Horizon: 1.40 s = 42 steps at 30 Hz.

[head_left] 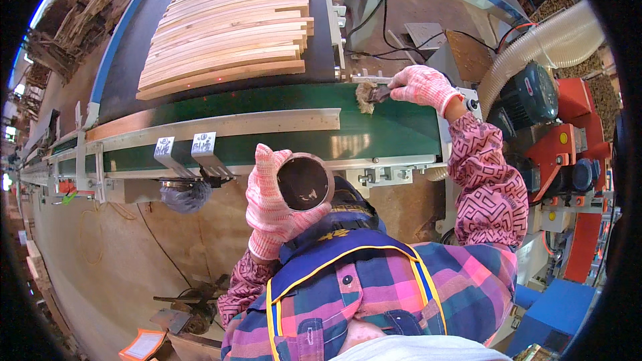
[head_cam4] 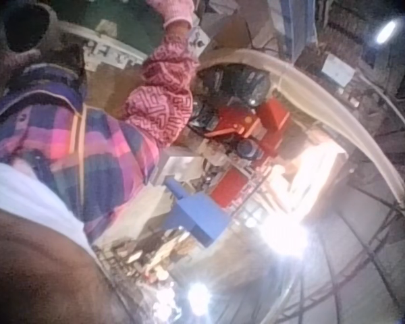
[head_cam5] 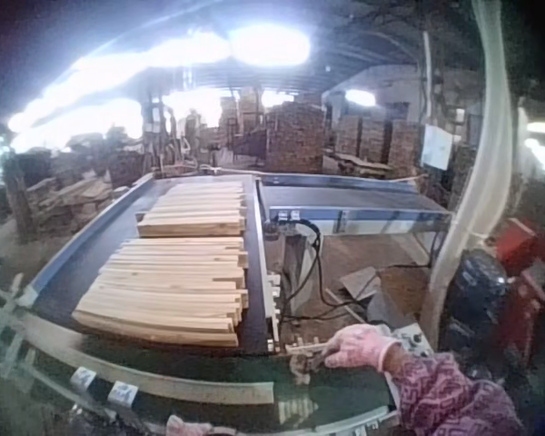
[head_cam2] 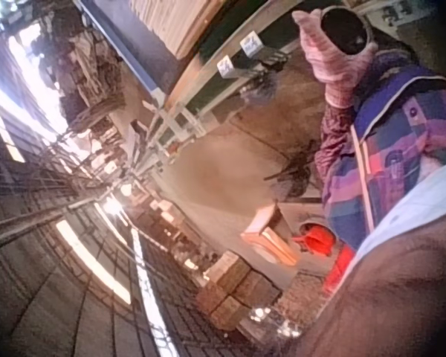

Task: The person applies a dark liquid finish to wooden planks moving on a conveyor belt using a brush and a small container. They then gather stacks of finished planks from a table and place them onto the conveyor belt for processing.

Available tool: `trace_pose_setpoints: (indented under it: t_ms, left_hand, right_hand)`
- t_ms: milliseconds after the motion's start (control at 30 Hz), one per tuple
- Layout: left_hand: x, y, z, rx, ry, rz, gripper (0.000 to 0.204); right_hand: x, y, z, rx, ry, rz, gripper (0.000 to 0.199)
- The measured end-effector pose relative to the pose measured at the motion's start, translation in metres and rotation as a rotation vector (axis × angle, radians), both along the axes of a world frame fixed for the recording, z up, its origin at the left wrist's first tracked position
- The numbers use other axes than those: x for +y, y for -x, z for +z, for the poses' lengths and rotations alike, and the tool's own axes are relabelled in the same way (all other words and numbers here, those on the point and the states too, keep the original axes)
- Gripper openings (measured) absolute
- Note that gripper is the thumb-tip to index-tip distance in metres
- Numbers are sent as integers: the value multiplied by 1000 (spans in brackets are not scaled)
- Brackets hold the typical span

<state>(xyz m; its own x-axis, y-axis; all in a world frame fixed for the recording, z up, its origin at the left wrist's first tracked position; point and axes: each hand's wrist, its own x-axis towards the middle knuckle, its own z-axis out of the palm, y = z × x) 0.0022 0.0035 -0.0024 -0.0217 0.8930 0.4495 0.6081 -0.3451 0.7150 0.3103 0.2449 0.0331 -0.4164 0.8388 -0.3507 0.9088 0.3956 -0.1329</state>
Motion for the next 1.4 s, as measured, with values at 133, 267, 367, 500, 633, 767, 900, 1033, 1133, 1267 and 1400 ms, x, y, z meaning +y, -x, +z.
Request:
trace_pose_setpoints:
  t_ms: [133,267,367,500,633,767,900,1033,1133,1267,1400]
  left_hand:
    - [0,4,1,77,-13,-6,142]
    - [-2,5,3,107,-8,-7,147]
    - [-2,5,3,115,-19,-12,147]
    - [-3,3,5,142,-20,-6,145]
    - [-4,3,6,136,-6,-13,144]
    - [-4,2,9,124,-8,-23,145]
    - [-5,2,10,132,-8,-17,145]
    - [-5,2,10,143,-3,-17,145]
    - [-7,2,10,139,-9,-14,145]
    - [-8,3,8,126,-8,-8,146]
    - [-9,4,7,124,-16,-13,146]
  right_hand:
    - [1,0,1,-17,17,-28,36]
    - [0,1,1,-12,21,-31,37]
    - [2,-2,-3,-18,3,-19,37]
    - [7,-6,-7,-51,10,-29,38]
    - [8,-8,-9,-38,1,-20,39]
    - [5,-10,-9,-21,-23,-36,38]
    - [3,-3,-3,-36,16,-52,38]
    - [4,-3,-4,-48,29,-80,38]
    - [4,-4,-4,-45,21,-66,38]
    - [5,-6,-3,-58,39,-75,38]
    - [4,-7,-2,-41,44,-72,39]
